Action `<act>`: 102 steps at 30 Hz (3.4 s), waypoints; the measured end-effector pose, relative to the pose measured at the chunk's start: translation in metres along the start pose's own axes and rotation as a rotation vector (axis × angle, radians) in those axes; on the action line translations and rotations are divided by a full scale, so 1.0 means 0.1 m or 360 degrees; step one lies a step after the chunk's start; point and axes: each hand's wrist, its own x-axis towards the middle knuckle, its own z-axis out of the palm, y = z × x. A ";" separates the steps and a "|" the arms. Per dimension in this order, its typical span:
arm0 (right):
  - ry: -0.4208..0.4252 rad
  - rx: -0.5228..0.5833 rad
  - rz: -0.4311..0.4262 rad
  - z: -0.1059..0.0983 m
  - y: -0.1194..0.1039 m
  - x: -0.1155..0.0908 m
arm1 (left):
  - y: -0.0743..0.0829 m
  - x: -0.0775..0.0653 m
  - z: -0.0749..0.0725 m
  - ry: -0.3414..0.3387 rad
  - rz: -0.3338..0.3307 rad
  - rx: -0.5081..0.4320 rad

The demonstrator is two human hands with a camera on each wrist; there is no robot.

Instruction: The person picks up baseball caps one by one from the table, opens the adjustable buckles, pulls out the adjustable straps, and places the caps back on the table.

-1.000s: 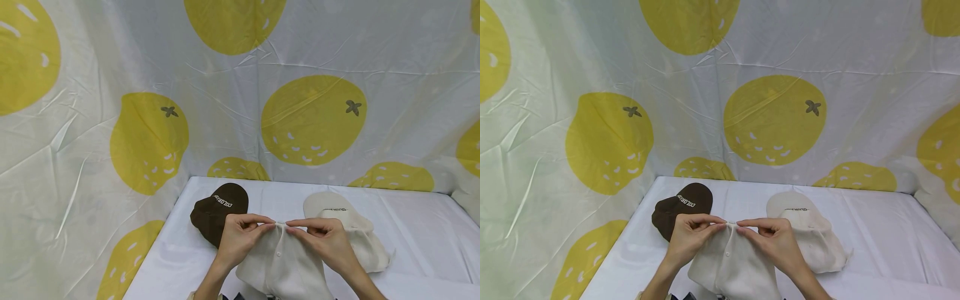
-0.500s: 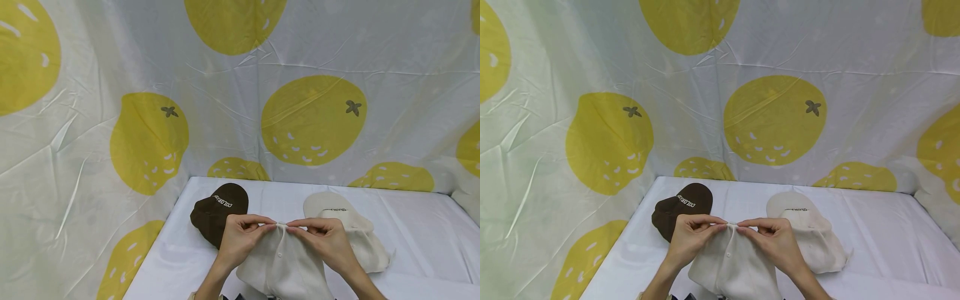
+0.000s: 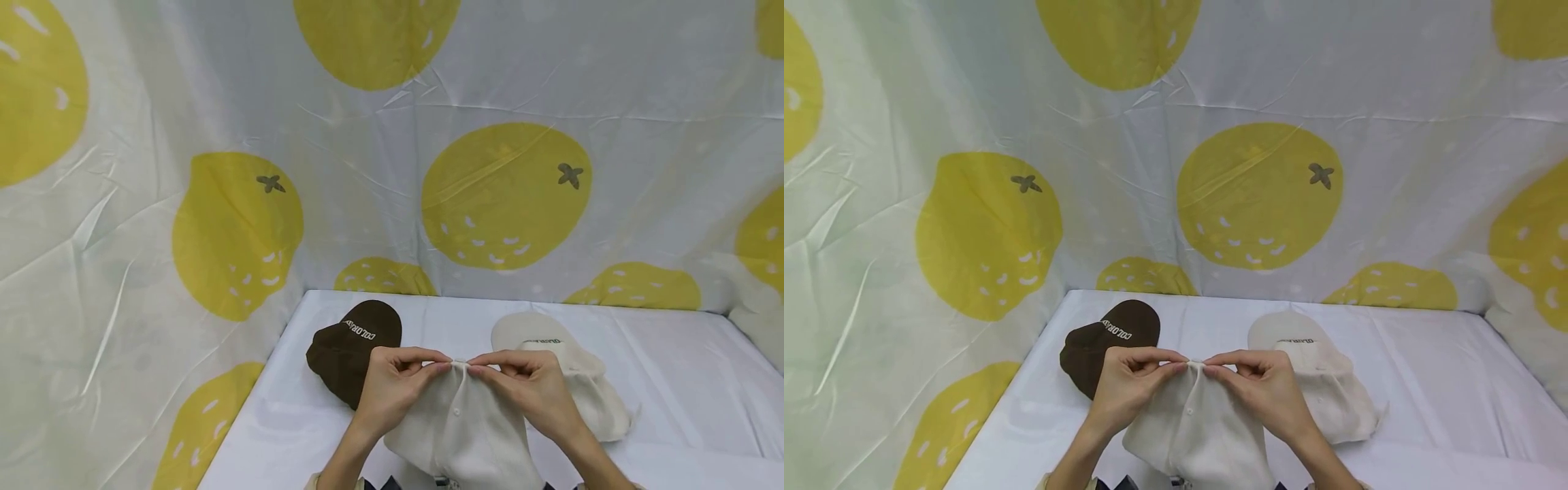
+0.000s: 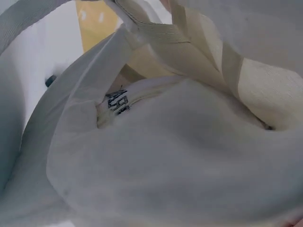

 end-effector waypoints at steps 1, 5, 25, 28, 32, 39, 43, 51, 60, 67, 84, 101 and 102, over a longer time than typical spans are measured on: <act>0.0011 -0.0016 0.0008 -0.01 0.00 0.01 | 0.00 0.02 0.01 -0.0011 0.0027 0.0012; 0.0025 -0.0053 0.0014 -0.07 -0.03 0.06 | 0.02 0.12 0.02 -0.0044 0.0083 0.0057; -0.0023 -0.0187 0.0319 -0.17 0.14 0.73 | -0.22 0.81 -0.09 -0.0002 -0.0154 0.0169; -0.0026 -0.0192 0.0344 -0.17 0.15 0.83 | -0.25 0.91 -0.11 0.0002 -0.0174 0.0168; -0.0017 -0.0232 0.0294 -0.16 0.22 0.96 | -0.31 1.02 -0.13 0.0015 -0.0141 0.0191; 0.0008 -0.0244 0.0105 -0.07 0.51 1.01 | -0.55 1.03 -0.11 0.0039 -0.0157 0.0241; -0.0017 -0.0290 0.0152 -0.03 0.65 0.90 | -0.71 0.91 -0.10 0.0003 -0.0197 0.0259; -0.0102 -0.0219 0.0299 0.05 0.81 0.63 | -0.88 0.62 -0.09 -0.0020 -0.0256 0.0240; -0.0042 0.0026 0.0476 0.11 0.89 0.45 | -0.94 0.46 -0.09 -0.0045 -0.0347 0.0129; -0.0102 0.0009 0.0483 0.13 0.92 0.41 | -0.99 0.37 -0.09 -0.0023 -0.0395 0.0097; -0.0180 -0.0081 0.0516 0.17 0.97 0.32 | -1.07 0.27 -0.11 -0.0047 -0.0469 0.0085; -0.0149 -0.0237 0.0419 -0.15 0.81 0.17 | -0.89 0.26 -0.03 -0.0056 -0.0357 -0.0067; -0.0143 -0.0263 0.0396 -0.18 0.80 0.16 | -0.87 0.27 0.00 -0.0078 -0.0329 -0.0074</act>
